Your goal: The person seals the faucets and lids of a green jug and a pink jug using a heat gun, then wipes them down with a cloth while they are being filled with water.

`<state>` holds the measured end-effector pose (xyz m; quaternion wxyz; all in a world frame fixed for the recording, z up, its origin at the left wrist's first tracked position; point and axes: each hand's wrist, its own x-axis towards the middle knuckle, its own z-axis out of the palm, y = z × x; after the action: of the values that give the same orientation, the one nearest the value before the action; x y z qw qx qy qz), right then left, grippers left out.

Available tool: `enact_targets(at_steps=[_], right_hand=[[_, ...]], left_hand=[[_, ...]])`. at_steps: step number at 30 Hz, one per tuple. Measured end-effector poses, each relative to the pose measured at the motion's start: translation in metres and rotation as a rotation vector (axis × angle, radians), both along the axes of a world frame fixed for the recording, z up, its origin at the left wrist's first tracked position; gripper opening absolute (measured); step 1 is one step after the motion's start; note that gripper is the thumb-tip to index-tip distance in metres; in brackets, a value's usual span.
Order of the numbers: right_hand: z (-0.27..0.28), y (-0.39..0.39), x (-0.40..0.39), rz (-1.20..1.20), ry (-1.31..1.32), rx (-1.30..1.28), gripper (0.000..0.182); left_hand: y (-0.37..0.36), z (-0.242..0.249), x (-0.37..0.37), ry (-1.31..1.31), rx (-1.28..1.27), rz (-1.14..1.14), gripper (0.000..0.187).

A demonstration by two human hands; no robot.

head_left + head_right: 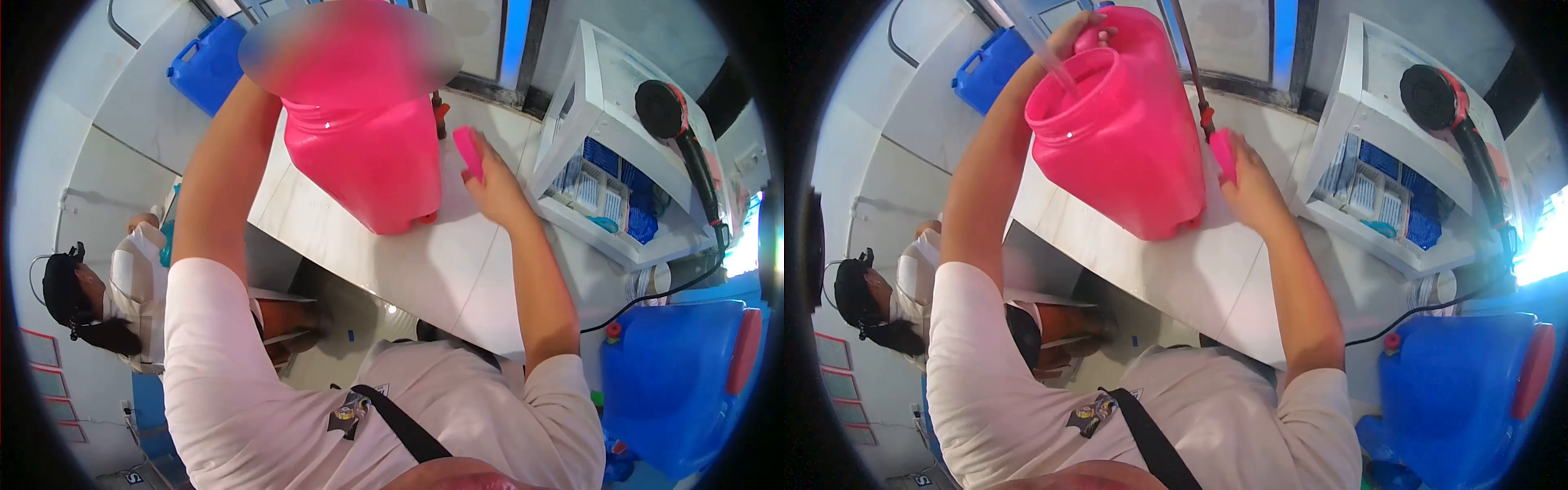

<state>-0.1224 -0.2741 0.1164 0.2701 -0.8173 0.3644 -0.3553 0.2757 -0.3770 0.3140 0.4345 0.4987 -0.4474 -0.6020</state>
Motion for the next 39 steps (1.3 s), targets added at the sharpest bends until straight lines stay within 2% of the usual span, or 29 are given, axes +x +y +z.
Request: enact_targets(at_steps=[1, 3, 4, 6, 10, 12, 15, 19, 22, 24, 25, 27, 28, 30, 32, 33, 34, 35, 36, 38, 39], right_hand=[[-0.005, 0.015, -0.009, 0.000, 0.007, 0.019, 0.066], [-0.020, 0.052, -0.027, -0.081, 0.541, 0.012, 0.069], [-0.040, 0.064, -0.031, -0.069, 0.557, 0.051, 0.069], [-0.082, 0.083, -0.037, -0.091, 0.795, -0.035, 0.070], [-0.049, 0.112, -0.016, -0.165, 0.881, -0.028, 0.064], [-0.039, 0.101, 0.010, -0.050, 0.644, 0.228, 0.059], [-0.048, 0.093, 0.049, -0.146, 0.617, 0.395, 0.057], [-0.070, 0.078, 0.077, -0.175, 0.610, 0.465, 0.058], [-0.092, 0.076, 0.086, -0.287, 0.515, 0.480, 0.054], [-0.093, 0.075, 0.089, -0.338, 0.252, 0.761, 0.051], [-0.091, 0.074, 0.087, -0.358, 0.250, 0.756, 0.051], [-0.083, 0.070, 0.079, -0.188, 0.132, 1.149, 0.052], [-0.067, 0.069, 0.068, -0.209, 0.123, 1.138, 0.052], [-0.034, 0.071, 0.039, -0.021, 0.336, 1.027, 0.044], [-0.025, 0.078, -0.018, -0.183, 0.300, 0.430, 0.035], [-0.028, 0.063, -0.056, -0.275, 0.278, 0.411, 0.029], [-0.006, 0.052, -0.092, -0.383, 0.369, 0.316, 0.027], [-0.001, 0.029, -0.130, -0.490, 0.354, 0.225, 0.027], [0.020, 0.011, -0.154, -0.606, 0.563, 0.189, 0.030], [0.011, -0.025, -0.192, -0.748, 0.626, -0.056, 0.030], [0.007, -0.041, -0.193, -0.752, 0.623, -0.054, 0.030]], left_hand=[[0.011, 0.000, -0.004, -0.002, -0.004, 0.016, 0.055], [0.031, -0.003, -0.010, -0.004, -0.022, 0.050, 0.055], [0.038, -0.002, -0.012, -0.001, -0.027, 0.069, 0.056], [0.058, -0.004, -0.021, -0.006, -0.047, 0.109, 0.056], [0.077, -0.002, -0.027, 0.000, -0.083, 0.149, 0.058], [0.083, -0.002, -0.029, 0.001, -0.097, 0.154, 0.058], [0.087, -0.003, -0.030, 0.004, -0.114, 0.160, 0.059], [0.087, -0.007, -0.024, 0.012, -0.128, 0.153, 0.061], [0.083, -0.012, -0.023, 0.032, -0.138, 0.141, 0.062], [0.077, -0.012, -0.022, 0.045, -0.148, 0.134, 0.063], [0.074, -0.012, -0.021, 0.053, -0.152, 0.133, 0.063], [0.066, -0.009, -0.020, 0.060, -0.160, 0.127, 0.064], [0.058, -0.007, -0.016, 0.063, -0.165, 0.122, 0.064], [0.049, -0.003, -0.005, 0.075, -0.187, 0.134, 0.065], [0.066, 0.000, 0.002, 0.116, -0.277, 0.315, 0.065], [0.091, -0.003, -0.013, 0.142, -0.348, 0.509, 0.068], [0.118, -0.006, -0.029, 0.148, -0.422, 0.701, 0.071], [0.141, -0.016, -0.029, 0.144, -0.395, 0.735, 0.067], [0.164, -0.035, -0.025, 0.139, -0.366, 0.767, 0.063], [0.204, -0.103, -0.004, -0.026, -0.296, 0.666, 0.045], [0.229, -0.151, 0.028, -0.290, -0.165, 0.458, 0.030]])
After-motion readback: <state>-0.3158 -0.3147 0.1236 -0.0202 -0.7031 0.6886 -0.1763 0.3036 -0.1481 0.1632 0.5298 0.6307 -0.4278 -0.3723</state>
